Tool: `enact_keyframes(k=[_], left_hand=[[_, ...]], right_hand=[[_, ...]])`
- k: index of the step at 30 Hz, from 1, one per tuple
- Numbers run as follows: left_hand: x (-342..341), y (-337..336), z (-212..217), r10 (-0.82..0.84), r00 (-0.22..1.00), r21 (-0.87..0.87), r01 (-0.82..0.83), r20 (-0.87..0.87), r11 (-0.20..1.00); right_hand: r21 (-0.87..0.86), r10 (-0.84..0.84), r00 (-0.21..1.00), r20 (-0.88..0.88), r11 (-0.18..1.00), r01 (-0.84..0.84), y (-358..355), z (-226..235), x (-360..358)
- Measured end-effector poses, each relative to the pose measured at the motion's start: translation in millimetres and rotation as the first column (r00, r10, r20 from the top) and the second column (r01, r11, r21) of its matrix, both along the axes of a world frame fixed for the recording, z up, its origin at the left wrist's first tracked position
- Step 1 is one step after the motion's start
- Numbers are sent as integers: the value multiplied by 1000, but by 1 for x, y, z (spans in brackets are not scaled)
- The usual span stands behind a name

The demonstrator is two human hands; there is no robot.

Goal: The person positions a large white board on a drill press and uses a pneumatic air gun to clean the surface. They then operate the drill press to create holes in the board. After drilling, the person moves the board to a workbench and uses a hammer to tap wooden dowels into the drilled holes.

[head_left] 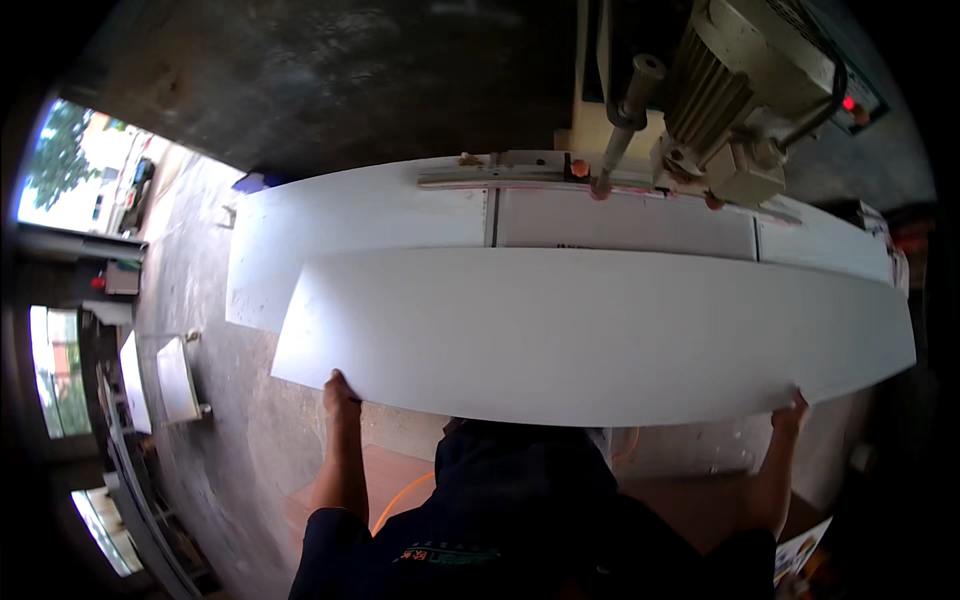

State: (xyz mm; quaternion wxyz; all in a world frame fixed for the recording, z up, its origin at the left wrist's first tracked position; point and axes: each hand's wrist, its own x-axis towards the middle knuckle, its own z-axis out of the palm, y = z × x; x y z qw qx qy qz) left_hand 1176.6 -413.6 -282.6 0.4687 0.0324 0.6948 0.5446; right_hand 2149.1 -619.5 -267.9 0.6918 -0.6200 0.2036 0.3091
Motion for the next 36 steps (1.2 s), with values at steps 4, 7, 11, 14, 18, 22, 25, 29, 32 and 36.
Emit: enact_keyframes(k=[4,7,11,14,18,22,25,29,32,36], left_hand=[[119,-19,13,207,973,0,-208,107,978],[216,-33,10,112,977,-31,-108,180,994],[326,-64,-9,53,967,-113,-25,248,993],[420,-55,-16,40,965,-124,-8,258,992],[466,-45,-28,11,966,-211,46,259,976],[469,-51,-21,-272,937,-423,343,221,839],[474,-81,47,-778,626,-610,640,61,467],[460,-166,37,-713,684,-645,476,-155,597],[435,-268,36,-669,673,-785,212,-314,582],[375,-492,-16,-144,803,-701,-399,-579,591]], right_hand=[[-153,309,895,321,950,-273,-55,-47,134],[-336,531,744,406,844,-419,-86,-69,225],[-7,253,960,122,967,-254,-62,-99,237],[31,170,985,-32,985,-169,-81,-99,292],[-53,144,984,-102,987,-150,-71,-89,331],[-485,474,881,-13,767,-420,-68,-64,330],[-920,722,683,115,337,-202,-30,-23,285],[-764,898,439,22,299,-572,-17,-69,185],[-614,947,134,-291,-78,-785,-12,-91,114],[-460,870,-314,-380,-472,-752,25,-107,82]])
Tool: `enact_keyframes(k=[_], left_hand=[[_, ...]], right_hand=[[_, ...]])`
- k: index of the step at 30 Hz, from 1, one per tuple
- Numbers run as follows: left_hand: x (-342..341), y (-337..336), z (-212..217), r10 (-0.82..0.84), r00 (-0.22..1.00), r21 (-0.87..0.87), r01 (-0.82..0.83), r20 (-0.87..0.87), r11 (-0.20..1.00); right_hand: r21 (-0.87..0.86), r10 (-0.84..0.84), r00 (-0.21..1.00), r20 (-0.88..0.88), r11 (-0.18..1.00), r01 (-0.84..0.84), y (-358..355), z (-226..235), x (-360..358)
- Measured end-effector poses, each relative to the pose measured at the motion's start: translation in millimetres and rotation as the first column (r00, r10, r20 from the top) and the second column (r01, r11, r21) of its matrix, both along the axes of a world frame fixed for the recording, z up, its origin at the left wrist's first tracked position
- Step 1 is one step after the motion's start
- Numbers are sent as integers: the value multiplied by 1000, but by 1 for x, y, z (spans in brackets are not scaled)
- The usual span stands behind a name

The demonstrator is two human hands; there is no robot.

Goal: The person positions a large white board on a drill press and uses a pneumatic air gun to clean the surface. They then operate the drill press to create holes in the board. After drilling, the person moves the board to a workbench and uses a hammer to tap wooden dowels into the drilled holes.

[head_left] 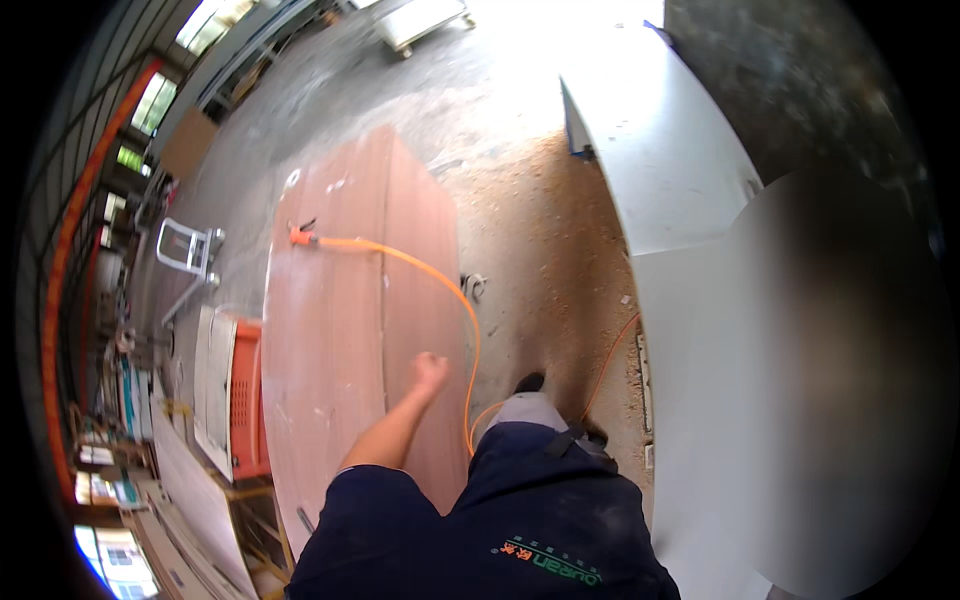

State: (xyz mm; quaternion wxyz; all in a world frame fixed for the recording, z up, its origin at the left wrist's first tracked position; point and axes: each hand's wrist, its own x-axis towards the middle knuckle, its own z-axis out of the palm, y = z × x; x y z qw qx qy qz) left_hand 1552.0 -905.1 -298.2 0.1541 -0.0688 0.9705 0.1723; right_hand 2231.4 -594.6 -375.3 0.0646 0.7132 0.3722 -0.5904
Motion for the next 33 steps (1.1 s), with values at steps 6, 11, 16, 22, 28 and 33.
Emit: enact_keyframes(k=[6,11,16,22,28,33], left_hand=[[-165,-147,-27,279,938,-156,-313,-205,937],[-357,-180,-71,513,811,530,-576,279,622],[-442,-178,-74,562,788,288,-616,252,733],[-413,-256,-105,169,986,300,-163,6,940],[-189,-257,-11,-788,616,-38,787,-13,616],[-120,-241,32,-508,210,-100,967,836,234]], right_hand=[[353,260,965,27,901,-252,72,111,-196],[173,417,890,182,878,-447,29,186,-295],[81,242,947,213,961,-264,-47,217,-309],[19,-10,961,275,1000,5,-145,202,-263],[-103,-18,972,233,994,43,-199,145,-244],[-193,-89,991,100,975,107,-210,79,-228]])
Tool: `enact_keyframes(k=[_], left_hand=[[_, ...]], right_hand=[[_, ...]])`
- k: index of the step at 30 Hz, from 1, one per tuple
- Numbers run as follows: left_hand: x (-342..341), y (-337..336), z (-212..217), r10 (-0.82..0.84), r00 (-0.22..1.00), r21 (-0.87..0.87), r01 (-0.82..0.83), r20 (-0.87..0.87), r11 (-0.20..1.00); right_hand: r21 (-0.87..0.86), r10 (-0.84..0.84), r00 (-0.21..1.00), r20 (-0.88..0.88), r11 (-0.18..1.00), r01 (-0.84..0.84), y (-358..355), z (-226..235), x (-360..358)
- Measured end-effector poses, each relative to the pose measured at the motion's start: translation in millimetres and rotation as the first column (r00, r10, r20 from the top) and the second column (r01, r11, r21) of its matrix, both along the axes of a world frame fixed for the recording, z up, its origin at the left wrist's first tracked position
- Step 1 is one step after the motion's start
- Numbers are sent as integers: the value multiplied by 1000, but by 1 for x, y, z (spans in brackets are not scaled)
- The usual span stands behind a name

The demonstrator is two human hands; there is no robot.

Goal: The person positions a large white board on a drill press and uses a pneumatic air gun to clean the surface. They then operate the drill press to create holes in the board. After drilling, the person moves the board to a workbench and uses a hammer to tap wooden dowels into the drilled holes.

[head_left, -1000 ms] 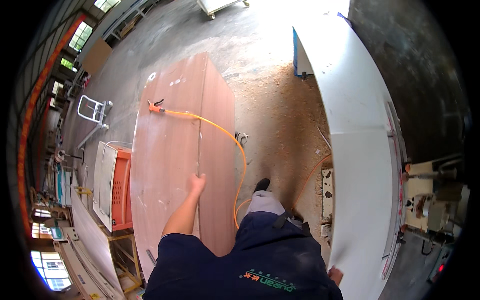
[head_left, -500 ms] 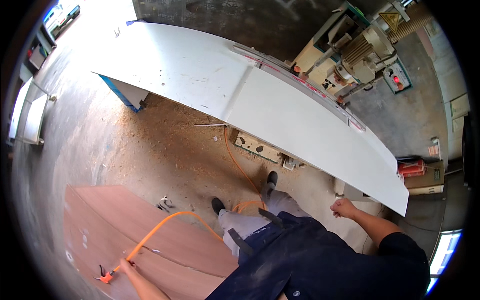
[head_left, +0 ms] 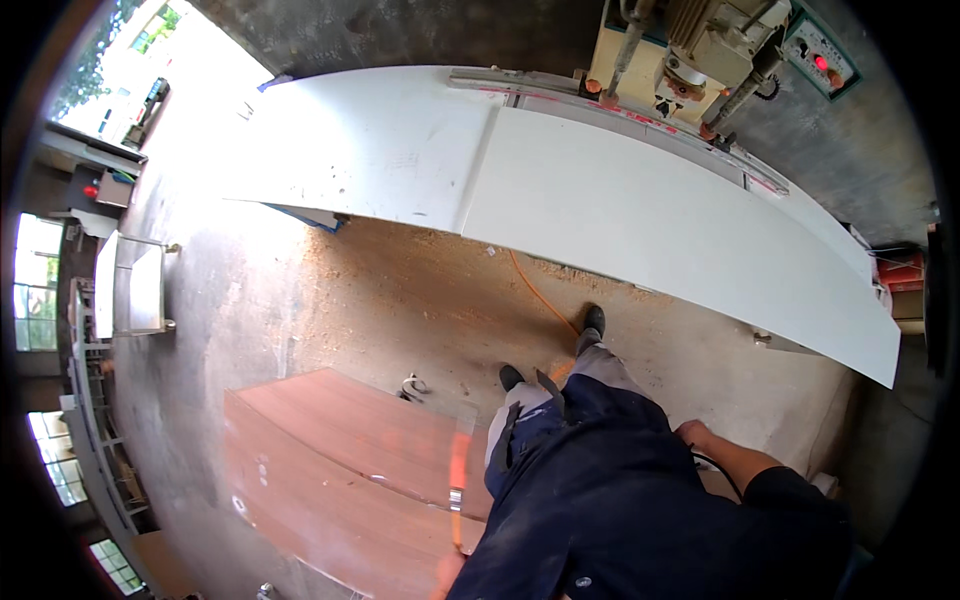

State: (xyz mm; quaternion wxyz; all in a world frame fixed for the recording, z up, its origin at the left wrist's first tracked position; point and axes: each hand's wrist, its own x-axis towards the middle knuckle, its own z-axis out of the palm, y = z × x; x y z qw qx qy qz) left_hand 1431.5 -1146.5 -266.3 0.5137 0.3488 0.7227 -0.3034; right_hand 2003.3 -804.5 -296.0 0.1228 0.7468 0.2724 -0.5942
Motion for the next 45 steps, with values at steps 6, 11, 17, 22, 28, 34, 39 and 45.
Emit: enact_keyframes(k=[6,11,17,22,28,34,39,45], left_hand=[[46,109,22,278,960,7,-278,-34,961],[63,205,32,367,930,114,-361,-30,925],[61,281,21,315,949,80,-316,28,945],[28,335,0,236,967,38,-240,91,970],[-27,427,-70,294,938,-71,-285,182,956],[-8,619,-72,730,270,14,-942,627,337],[65,677,-77,743,-101,-251,-963,662,93],[120,706,-53,767,-68,-236,-966,638,111]], right_hand=[[-97,-191,978,-87,978,182,-30,-26,35],[-146,-422,905,-50,900,412,-60,-15,44],[-140,-626,780,9,772,620,-89,10,26],[-108,-744,661,93,653,750,-97,33,-3],[566,-863,418,284,503,653,-34,62,64],[341,290,953,85,890,-301,165,155,-33],[551,-583,808,91,705,446,184,117,17],[662,-987,-108,-116,-158,732,85,70,169]])
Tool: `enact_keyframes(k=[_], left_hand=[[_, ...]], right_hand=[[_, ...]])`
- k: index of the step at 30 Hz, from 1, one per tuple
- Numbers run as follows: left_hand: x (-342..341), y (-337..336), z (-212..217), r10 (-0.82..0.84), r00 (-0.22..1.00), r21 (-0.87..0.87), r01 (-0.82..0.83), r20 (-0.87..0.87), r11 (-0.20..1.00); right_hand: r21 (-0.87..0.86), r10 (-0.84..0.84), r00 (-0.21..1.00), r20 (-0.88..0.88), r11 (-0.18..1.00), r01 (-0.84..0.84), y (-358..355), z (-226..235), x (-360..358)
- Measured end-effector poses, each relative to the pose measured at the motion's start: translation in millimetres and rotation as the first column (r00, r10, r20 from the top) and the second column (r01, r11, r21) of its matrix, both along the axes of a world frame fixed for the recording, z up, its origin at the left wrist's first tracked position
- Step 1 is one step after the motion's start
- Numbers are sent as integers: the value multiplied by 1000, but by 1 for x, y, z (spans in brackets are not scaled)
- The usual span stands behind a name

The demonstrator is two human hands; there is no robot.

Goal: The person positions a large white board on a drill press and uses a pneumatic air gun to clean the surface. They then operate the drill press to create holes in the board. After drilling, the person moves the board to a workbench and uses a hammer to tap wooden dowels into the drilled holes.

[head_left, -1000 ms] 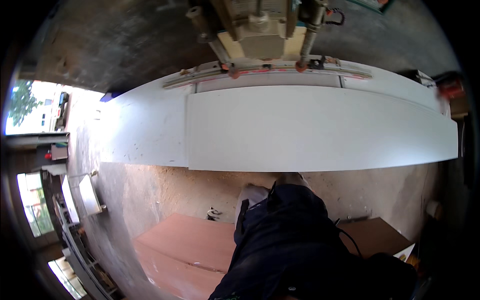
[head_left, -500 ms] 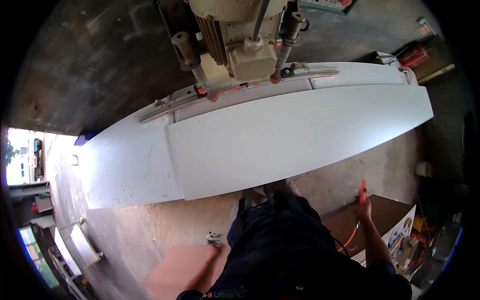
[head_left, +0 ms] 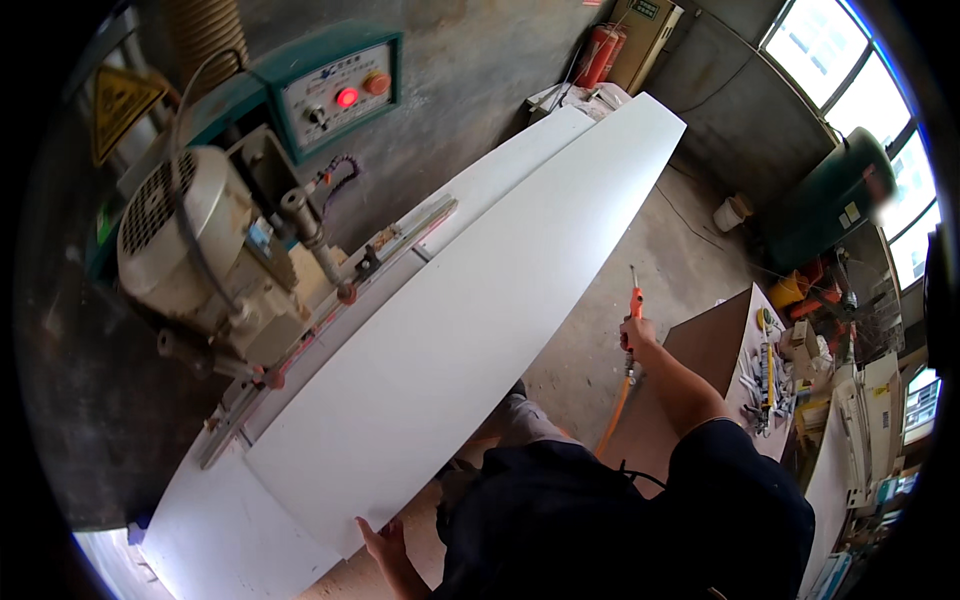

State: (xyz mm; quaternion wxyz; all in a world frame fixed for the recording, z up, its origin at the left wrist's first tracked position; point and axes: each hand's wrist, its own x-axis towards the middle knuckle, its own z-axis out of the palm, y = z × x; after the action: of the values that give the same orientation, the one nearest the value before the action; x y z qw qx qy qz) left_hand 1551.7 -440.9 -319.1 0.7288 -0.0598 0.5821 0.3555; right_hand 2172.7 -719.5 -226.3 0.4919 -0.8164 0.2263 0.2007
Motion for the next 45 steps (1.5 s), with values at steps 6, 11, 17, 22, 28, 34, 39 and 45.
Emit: enact_keyframes(k=[6,11,17,22,28,34,39,45], left_hand=[[-2,-6,-42,12,989,154,11,-147,988],[12,-1,-33,116,878,-3,-133,-463,991],[-11,-51,-36,153,929,99,-127,-337,987],[-3,-55,-32,228,905,65,-220,-359,973],[98,-30,12,55,861,-86,-113,-505,990],[216,-4,26,37,795,-102,-123,-606,987],[249,-1,24,128,802,-35,-182,-583,983],[249,7,14,103,801,-80,-184,-589,980]], right_hand=[[-4,169,984,50,986,-169,13,-17,56],[34,74,994,-75,997,-72,27,-73,147],[303,-119,993,-2,946,114,81,-105,176],[411,53,984,-171,911,22,44,-117,238],[454,253,964,-80,870,-191,45,-115,314],[401,241,968,-63,895,-197,46,-121,409],[444,129,989,-77,892,-82,77,-113,400],[381,206,974,-98,912,-155,46,-136,438]])
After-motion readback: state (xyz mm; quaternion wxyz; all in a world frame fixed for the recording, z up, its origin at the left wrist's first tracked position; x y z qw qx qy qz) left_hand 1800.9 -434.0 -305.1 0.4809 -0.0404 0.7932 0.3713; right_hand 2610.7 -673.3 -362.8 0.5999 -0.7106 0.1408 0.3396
